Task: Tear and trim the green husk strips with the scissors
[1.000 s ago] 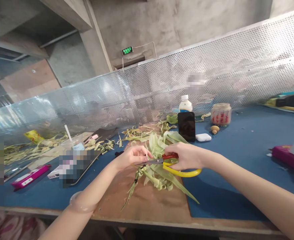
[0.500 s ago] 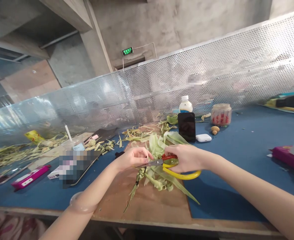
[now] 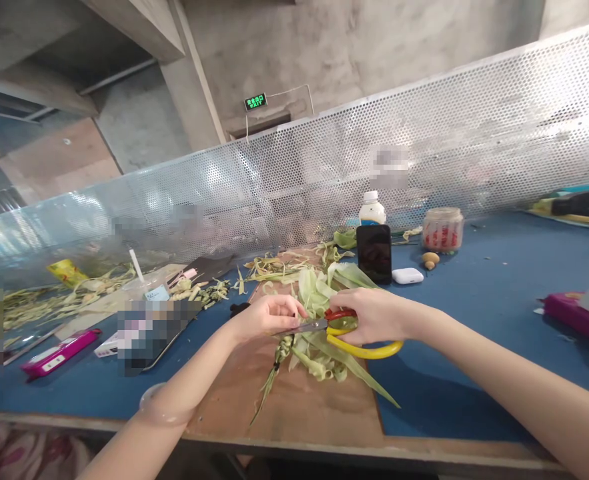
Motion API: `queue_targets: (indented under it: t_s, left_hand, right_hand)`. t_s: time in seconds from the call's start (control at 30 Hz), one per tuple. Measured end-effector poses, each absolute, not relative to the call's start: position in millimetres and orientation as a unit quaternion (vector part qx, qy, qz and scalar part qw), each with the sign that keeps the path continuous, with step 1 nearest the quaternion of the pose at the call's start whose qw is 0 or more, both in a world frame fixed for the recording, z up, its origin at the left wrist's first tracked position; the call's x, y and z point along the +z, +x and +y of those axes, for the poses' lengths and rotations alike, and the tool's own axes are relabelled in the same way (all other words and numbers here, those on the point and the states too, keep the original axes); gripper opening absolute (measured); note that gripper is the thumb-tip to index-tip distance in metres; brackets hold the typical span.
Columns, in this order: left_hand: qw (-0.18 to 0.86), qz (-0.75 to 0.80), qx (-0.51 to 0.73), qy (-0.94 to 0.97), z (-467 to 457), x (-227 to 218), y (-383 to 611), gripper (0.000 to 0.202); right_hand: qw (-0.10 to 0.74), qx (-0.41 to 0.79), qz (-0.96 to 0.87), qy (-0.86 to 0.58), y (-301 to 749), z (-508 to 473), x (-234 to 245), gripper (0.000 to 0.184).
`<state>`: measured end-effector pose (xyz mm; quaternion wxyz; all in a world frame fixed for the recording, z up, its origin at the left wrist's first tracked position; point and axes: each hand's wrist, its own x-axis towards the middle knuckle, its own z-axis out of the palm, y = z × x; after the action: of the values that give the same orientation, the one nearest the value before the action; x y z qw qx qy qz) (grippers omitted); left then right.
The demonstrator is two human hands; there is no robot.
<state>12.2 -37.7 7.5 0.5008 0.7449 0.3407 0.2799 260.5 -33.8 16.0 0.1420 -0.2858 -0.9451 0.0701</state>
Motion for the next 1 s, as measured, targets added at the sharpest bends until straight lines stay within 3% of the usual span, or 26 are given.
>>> queue_targets:
  t_s: [1.0]
  left_hand:
    - [0.514, 0.336, 0.298, 0.731, -38.2, 7.5, 13.1, 0.022]
  right_hand:
    - [0.157, 0.060, -0.941, -0.293, 257.9, -33.2, 14.1, 0.029]
